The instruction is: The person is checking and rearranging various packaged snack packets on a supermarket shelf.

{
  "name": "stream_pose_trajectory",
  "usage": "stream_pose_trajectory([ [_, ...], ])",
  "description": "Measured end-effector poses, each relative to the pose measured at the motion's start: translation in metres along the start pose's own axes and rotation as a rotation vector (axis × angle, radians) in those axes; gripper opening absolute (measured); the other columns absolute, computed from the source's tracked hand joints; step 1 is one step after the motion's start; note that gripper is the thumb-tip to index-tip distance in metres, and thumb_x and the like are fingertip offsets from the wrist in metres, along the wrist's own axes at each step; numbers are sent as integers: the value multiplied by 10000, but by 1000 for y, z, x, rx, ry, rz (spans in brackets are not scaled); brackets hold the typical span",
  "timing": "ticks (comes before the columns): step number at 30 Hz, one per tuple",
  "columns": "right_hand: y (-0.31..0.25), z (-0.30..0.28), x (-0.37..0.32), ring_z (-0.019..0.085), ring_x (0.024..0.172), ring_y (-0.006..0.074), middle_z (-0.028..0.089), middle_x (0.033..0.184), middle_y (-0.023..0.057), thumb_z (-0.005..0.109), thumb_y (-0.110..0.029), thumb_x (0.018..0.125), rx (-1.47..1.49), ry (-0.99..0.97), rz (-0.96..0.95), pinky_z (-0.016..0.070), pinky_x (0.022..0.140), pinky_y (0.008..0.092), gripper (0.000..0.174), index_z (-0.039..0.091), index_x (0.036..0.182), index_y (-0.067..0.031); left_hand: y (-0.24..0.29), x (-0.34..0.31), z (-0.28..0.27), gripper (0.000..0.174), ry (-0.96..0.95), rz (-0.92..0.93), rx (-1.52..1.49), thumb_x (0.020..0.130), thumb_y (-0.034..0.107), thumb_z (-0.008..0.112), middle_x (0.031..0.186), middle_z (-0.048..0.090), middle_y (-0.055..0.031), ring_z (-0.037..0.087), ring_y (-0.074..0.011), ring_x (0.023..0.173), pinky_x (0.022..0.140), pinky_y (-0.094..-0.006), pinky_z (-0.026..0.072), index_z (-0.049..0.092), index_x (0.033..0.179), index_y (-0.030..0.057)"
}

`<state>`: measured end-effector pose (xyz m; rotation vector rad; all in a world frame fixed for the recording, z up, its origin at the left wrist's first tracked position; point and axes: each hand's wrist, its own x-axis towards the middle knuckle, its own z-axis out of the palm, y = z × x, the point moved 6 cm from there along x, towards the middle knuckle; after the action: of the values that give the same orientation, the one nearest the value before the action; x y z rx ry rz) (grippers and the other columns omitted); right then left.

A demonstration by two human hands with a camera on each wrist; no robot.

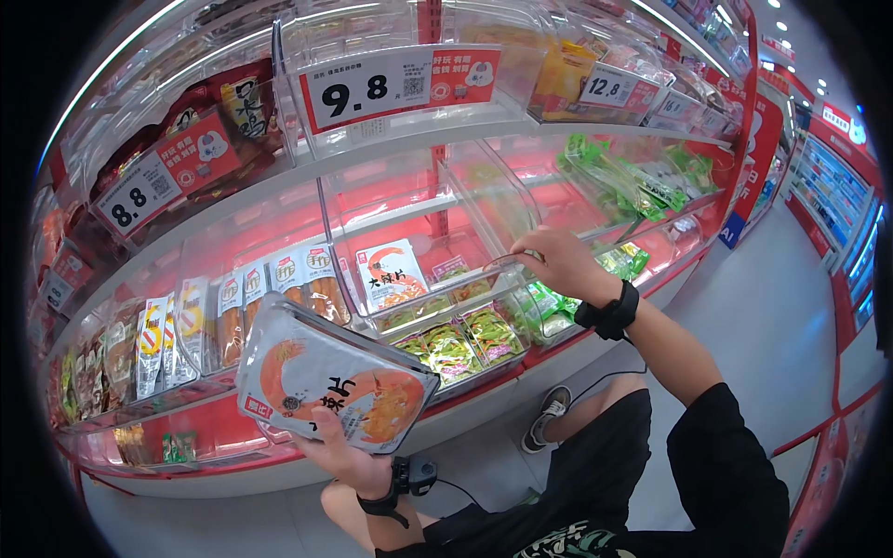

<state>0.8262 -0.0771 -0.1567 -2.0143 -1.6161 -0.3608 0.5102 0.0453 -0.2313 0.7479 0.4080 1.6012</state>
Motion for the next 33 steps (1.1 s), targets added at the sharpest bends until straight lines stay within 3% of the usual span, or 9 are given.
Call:
stream_pose_trajectory([
  [5, 2, 12, 0, 580, 811, 390, 622, 840, 194, 513, -120, 794, 28, -216, 88, 457, 720, 466, 182, 614, 912, -25, -4, 2, -6, 640, -57, 35, 29, 878, 237, 626, 1266, 449, -144, 518, -225, 1087, 906, -365, 462, 277, 1364, 10],
  [11, 9, 26, 0, 591, 820, 404, 622, 812, 216, 522, -111, 734, -126, -185, 12, 468, 741, 474, 172, 613, 834, -6, -6, 3, -14, 618, 3, 36, 89, 885, 252, 618, 1248, 469, -139, 537, -216, 1059, 889, -354, 472, 304, 1349, -8],
  [14, 28, 41, 7, 586, 880, 383, 623, 944, 217, 545, -125, 730, -245, -393, 119, 465, 788, 449, 294, 623, 980, 9, -3, 4, -15, 593, 30, 52, 99, 891, 272, 608, 1223, 491, -144, 555, -216, 1038, 877, -352, 483, 336, 1326, -26],
  [18, 30, 51, 22, 587, 905, 376, 616, 957, 221, 594, -113, 685, -194, -493, 77, 465, 792, 431, 293, 641, 943, 18, 4, 9, -18, 553, -40, 10, 94, 904, 306, 583, 1208, 510, -149, 560, -220, 1051, 872, -358, 495, 385, 1292, -34],
  [20, 29, 52, 26, 597, 873, 370, 627, 916, 213, 594, -98, 666, -299, -426, 68, 470, 765, 434, 276, 654, 913, 13, 9, 8, -13, 519, -50, -13, 61, 912, 321, 565, 1185, 536, -144, 576, -236, 1040, 868, -360, 503, 423, 1261, -36],
  [22, 30, 55, 29, 637, 756, 374, 630, 741, 238, 561, -100, 677, -230, -429, 3, 498, 669, 448, 168, 647, 723, 36, 12, 6, -3, 501, -2, 38, 86, 918, 321, 553, 1186, 545, -146, 580, -255, 1050, 879, -379, 505, 440, 1245, -41],
  [24, 27, 55, 26, 635, 751, 366, 635, 784, 222, 566, -130, 692, -214, -416, 45, 500, 668, 449, 179, 637, 745, 25, 13, 4, -5, 490, 20, 64, 108, 923, 321, 542, 1195, 547, -152, 580, -270, 1064, 893, -403, 503, 451, 1240, -41],
  [28, 18, 44, 31, 611, 760, 409, 617, 831, 286, 532, -57, 711, -219, -217, 42, 480, 674, 457, 382, 523, 1067, 78, 14, 6, -8, 472, 56, 88, 240, 947, 331, 474, 1250, 521, -174, 553, -299, 1124, 928, -468, 483, 456, 1254, -28],
  [33, 20, 49, 24, 600, 758, 426, 617, 788, 274, 522, -36, 712, -254, -124, -4, 471, 690, 469, 260, 516, 957, 50, 16, -2, 2, 474, 81, 140, 350, 960, 337, 426, 1270, 510, -173, 546, -327, 1129, 939, -477, 474, 445, 1269, -23],
])
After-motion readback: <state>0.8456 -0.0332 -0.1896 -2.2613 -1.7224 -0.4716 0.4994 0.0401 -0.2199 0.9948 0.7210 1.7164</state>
